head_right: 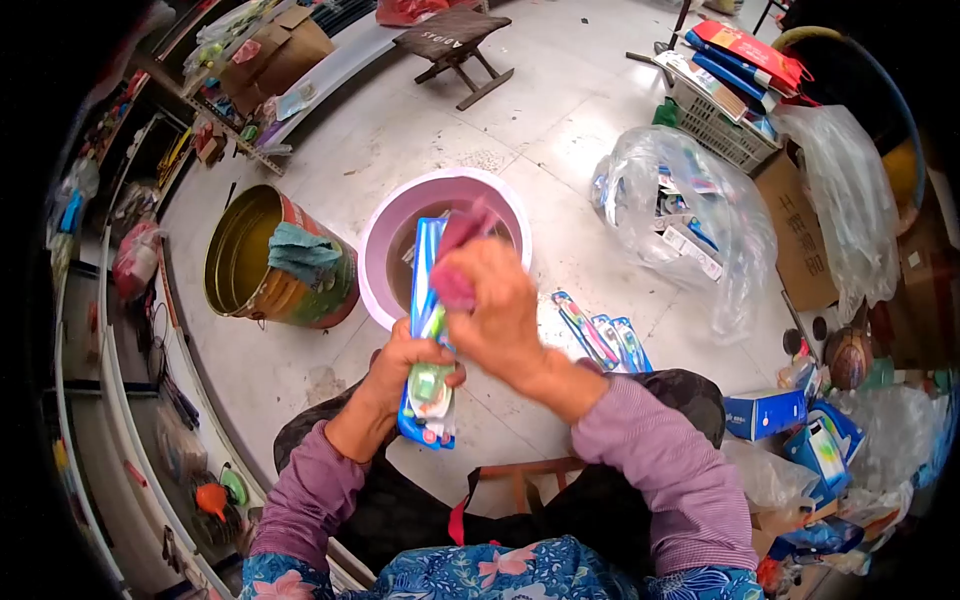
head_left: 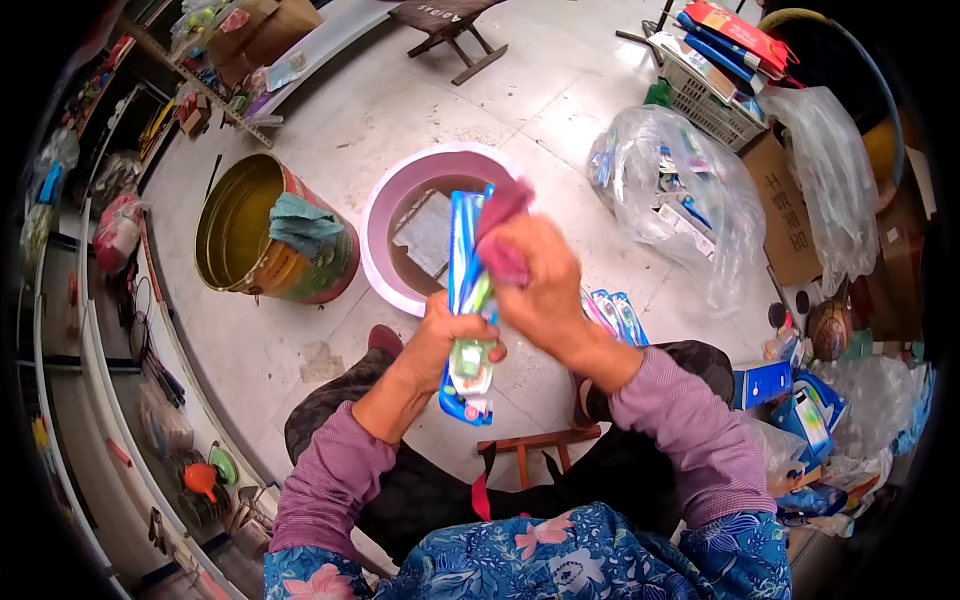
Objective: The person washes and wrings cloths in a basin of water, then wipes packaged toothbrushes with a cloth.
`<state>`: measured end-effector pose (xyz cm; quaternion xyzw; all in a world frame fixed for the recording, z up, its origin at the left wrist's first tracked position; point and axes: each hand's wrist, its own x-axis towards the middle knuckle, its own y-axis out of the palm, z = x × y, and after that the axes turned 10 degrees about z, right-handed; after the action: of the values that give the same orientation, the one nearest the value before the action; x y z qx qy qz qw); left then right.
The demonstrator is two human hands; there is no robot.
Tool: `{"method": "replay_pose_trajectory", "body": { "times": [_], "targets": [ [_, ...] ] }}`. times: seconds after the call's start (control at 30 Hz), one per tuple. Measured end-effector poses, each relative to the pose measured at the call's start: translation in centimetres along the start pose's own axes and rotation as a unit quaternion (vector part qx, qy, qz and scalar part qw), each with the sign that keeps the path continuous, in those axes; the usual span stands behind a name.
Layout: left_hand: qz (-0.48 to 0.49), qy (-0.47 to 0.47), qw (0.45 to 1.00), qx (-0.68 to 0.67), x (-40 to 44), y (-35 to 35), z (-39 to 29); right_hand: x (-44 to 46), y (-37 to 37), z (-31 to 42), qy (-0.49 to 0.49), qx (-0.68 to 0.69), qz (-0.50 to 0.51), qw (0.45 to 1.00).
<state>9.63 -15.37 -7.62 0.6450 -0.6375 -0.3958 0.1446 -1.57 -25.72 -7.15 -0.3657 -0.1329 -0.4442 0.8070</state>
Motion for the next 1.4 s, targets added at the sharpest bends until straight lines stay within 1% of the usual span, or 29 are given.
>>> {"method": "replay_pose_trajectory", "body": {
  "times": [0.07, 0.1, 0.13, 0.17, 0.23, 0.27, 0.33, 0.37, 0.43, 0.5, 0.53, 0.57, 0.6, 0.67, 0.7, 0.73, 0.8, 0.87, 0.9, 0.93, 0.97, 1.07, 1.13, 1.17, 1.2, 1.27, 1.33, 1.37, 1.4],
  "targets": [
    [-0.058, -0.028, 0.998, -0.010, 0.0, 0.2, -0.4, -0.9, -0.7, 2.9, 0.026, 0.011, 0.032, 0.999],
    [-0.059, -0.029, 0.998, -0.009, -0.1, 0.6, -0.5, -0.9, -1.2, 3.0, 0.033, 0.020, 0.052, 0.998],
    [-0.025, -0.025, 0.999, -0.038, -0.1, 1.2, -0.3, -0.7, -1.1, 2.0, 0.035, 0.021, 0.050, 0.998],
    [0.009, -0.024, 0.997, -0.070, -0.3, 1.6, -0.1, -0.1, -0.8, 0.2, 0.036, 0.006, 0.008, 0.999],
    [0.037, -0.030, 0.998, -0.049, -0.2, 1.9, 0.1, 1.6, -1.2, -2.2, 0.061, -0.037, -0.046, 0.996],
    [0.062, -0.030, 0.997, -0.026, -0.2, 2.0, 0.0, 1.6, -1.2, -2.0, 0.060, -0.037, -0.046, 0.996],
    [0.055, -0.011, 0.998, -0.038, 0.0, 1.0, -0.1, 1.1, -0.7, -0.9, 0.080, -0.016, -0.057, 0.995],
    [0.030, -0.012, 0.998, -0.045, 0.1, 0.3, -0.1, 0.1, -0.7, 0.2, 0.132, 0.047, -0.004, 0.990],
    [-0.037, 0.000, 0.999, -0.010, 0.7, 0.0, -1.0, -1.9, -0.8, 2.6, 0.071, 0.028, 0.041, 0.996],
    [-0.021, -0.001, 1.000, -0.007, 0.5, 0.4, -0.9, -2.3, -1.6, 3.0, 0.058, 0.009, 0.087, 0.994],
    [-0.003, -0.009, 1.000, -0.003, 0.3, 0.5, -0.8, -2.0, -1.6, 1.7, 0.062, 0.010, 0.085, 0.994],
    [0.049, -0.021, 0.999, 0.007, 0.3, 0.6, -0.8, -1.2, -1.4, -0.5, 0.057, -0.024, 0.035, 0.997],
    [0.056, -0.037, 0.997, 0.024, -0.1, 1.6, -0.4, -0.3, -1.5, -2.1, 0.051, -0.059, -0.016, 0.997],
    [0.038, -0.047, 0.997, 0.041, -0.3, 2.4, 0.1, 1.9, -2.8, -3.1, 0.190, 0.033, -0.003, 0.981],
    [0.036, -0.047, 0.997, 0.057, -0.2, 2.4, -0.2, 1.9, -2.5, -2.8, 0.137, 0.014, -0.035, 0.990],
    [0.036, -0.045, 0.997, 0.058, 0.1, 1.9, -0.4, 1.6, -2.3, -2.3, 0.135, 0.015, -0.035, 0.990],
    [0.024, -0.028, 0.995, 0.092, 0.5, 0.7, -0.1, 0.5, -1.7, -0.2, -0.039, -0.021, -0.052, 0.998],
    [0.002, -0.024, 0.990, 0.138, 1.0, 0.8, 0.9, -1.1, -1.4, 2.3, -0.065, -0.046, 0.078, 0.994],
    [-0.040, 0.042, 0.984, 0.168, 1.0, 1.1, 1.6, -1.6, -1.3, 2.9, -0.052, -0.074, 0.139, 0.986],
    [-0.081, 0.105, 0.971, 0.197, 0.9, 1.2, 2.0, -1.4, -1.2, 2.4, -0.049, -0.074, 0.138, 0.987],
    [-0.045, -0.038, 0.977, 0.203, 0.2, 0.9, 1.5, -0.9, -1.1, 1.3, -0.030, -0.097, 0.123, 0.987],
    [0.002, -0.051, 0.980, 0.191, -0.3, 1.6, 1.4, 1.8, -1.7, -2.2, -0.016, -0.169, 0.040, 0.985],
    [0.007, -0.049, 0.979, 0.199, -0.8, 2.2, 0.6, 3.2, -2.8, -5.2, 0.100, -0.128, -0.047, 0.986],
    [0.010, -0.034, 0.979, 0.200, -0.9, 2.1, 0.1, 3.9, -3.4, -7.8, 0.236, 0.037, -0.035, 0.970],
    [0.012, -0.017, 0.980, 0.199, -1.0, 2.1, -0.4, 4.1, -4.7, -8.3, 0.269, 0.118, -0.087, 0.952],
    [-0.040, 0.030, 0.982, 0.184, -0.8, 1.7, -1.4, 4.7, -7.8, -5.9, 0.372, 0.268, -0.007, 0.888],
    [-0.060, 0.072, 0.984, 0.153, -0.7, 1.6, -1.9, 4.1, -8.1, -4.5, 0.391, 0.287, 0.090, 0.870],
    [-0.062, 0.074, 0.983, 0.154, -0.5, 1.4, -2.0, 3.7, -8.1, -3.0, 0.410, 0.318, 0.138, 0.844],
    [-0.084, 0.112, 0.980, 0.141, -0.2, 1.1, -1.9, 3.5, -8.1, -1.6, 0.416, 0.384, 0.194, 0.801]
  ]
}}
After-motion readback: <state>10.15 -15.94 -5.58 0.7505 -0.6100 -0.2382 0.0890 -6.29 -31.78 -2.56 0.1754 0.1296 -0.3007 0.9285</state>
